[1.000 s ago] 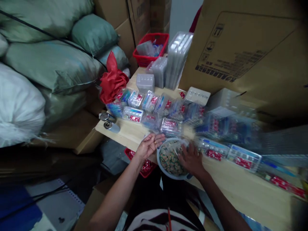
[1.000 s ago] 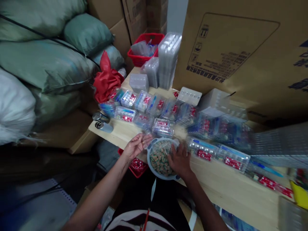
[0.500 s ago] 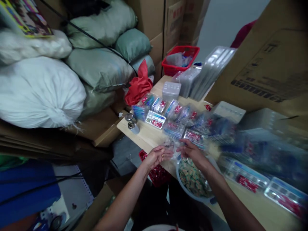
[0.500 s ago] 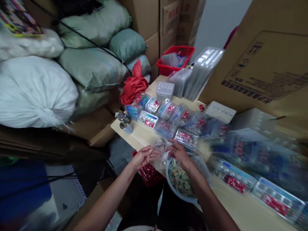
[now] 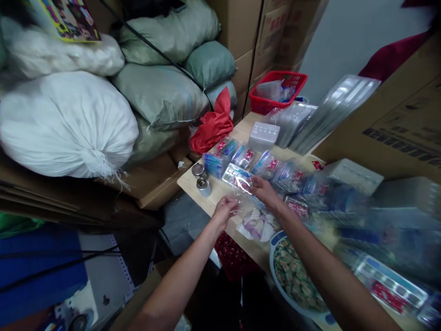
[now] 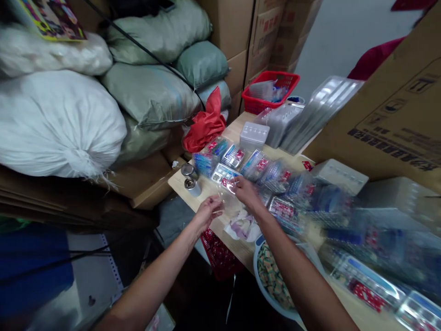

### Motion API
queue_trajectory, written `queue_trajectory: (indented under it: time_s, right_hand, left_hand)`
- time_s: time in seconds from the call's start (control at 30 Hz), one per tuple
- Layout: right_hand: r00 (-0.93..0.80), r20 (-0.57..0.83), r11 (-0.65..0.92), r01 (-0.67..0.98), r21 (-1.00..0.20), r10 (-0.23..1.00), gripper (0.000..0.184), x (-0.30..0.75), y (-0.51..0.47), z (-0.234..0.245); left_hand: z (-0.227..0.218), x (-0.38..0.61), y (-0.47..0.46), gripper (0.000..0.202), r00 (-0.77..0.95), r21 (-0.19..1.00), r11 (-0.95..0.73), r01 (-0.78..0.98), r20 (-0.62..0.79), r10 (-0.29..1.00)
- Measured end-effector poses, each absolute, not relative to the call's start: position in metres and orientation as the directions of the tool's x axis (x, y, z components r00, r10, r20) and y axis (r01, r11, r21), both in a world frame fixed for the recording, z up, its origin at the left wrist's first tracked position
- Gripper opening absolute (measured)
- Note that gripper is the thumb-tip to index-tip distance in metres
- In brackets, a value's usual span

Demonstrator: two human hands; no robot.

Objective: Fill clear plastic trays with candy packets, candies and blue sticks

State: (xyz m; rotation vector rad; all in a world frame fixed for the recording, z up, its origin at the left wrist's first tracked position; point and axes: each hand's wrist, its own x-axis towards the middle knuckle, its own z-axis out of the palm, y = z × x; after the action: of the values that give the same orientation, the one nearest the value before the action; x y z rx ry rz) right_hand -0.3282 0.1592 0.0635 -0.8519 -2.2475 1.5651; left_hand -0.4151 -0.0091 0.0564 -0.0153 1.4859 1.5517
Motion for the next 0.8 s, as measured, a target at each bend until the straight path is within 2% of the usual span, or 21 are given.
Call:
queue_trajectory:
  time_s: [0.1,0.2,0.27,0.33,0.4,0.43,0.47,0.53,0.6,0.7,0.8]
  right_hand:
    - [-0.799,-0.160,0.284,0.382,-0.880,0.579,0.043,-0.332,0.149,0.054]
    - [-0.798,-0.176,0.365,0.445,-0.818,0.577,0.054,-0.333,0.150,0.055]
    - [-0.781,-0.143,0.435,0.479,-0.763,0.608,0.069,-0.333,0.155,0.059]
    - [-0.825,-0.111,0.526,0.450,-0.722,0.554,0.077,-0.333,0.159,0.062]
    - [-0.899,-0.139,0.554,0.372,-0.745,0.416,0.067,-0.334,0.161,0.061]
    - [-0.909,-0.157,0.510,0.353,-0.785,0.387,0.059,-0.334,0.161,0.059]
    - [-0.896,-0.173,0.428,0.357,-0.831,0.410,0.051,-0.336,0.160,0.055]
    - [-0.805,-0.200,0.241,0.388,-0.889,0.558,0.044,-0.339,0.159,0.046]
    - [-0.692,-0.221,0.119,0.407,-0.906,0.688,0.046,-0.345,0.159,0.036]
    - [-0.599,-0.226,0.090,0.450,-0.889,0.769,0.052,-0.359,0.164,0.022]
    - [-0.521,-0.192,0.124,0.511,-0.851,0.832,0.051,-0.377,0.171,0.011]
  left_hand:
    - [0.047,-0.417,-0.020,0.041,-0.433,0.707,0.260,-0.657,-0.637,0.638]
    - [0.039,-0.429,-0.022,0.034,-0.531,0.775,0.268,-0.573,-0.599,0.599]
    - [0.039,-0.444,-0.016,0.029,-0.552,0.876,0.296,-0.381,-0.472,0.687]
    - [0.045,-0.463,-0.006,0.030,-0.470,0.938,0.314,-0.145,-0.344,0.813]
    - [0.054,-0.480,0.005,0.034,-0.365,0.950,0.310,0.050,-0.271,0.891]
    - [0.058,-0.487,0.011,0.034,-0.346,0.943,0.303,0.134,-0.242,0.906]
    - [0.060,-0.494,0.017,0.035,-0.367,0.930,0.300,0.214,-0.208,0.907]
    - [0.061,-0.504,0.027,0.040,-0.506,0.882,0.335,0.332,-0.133,0.852]
    - [0.053,-0.513,0.038,0.052,-0.648,0.851,0.423,0.311,-0.136,0.749]
    - [0.036,-0.525,0.057,0.061,-0.691,0.852,0.499,0.156,-0.267,0.672]
    - [0.022,-0.534,0.077,0.061,-0.713,0.853,0.503,0.140,-0.266,0.649]
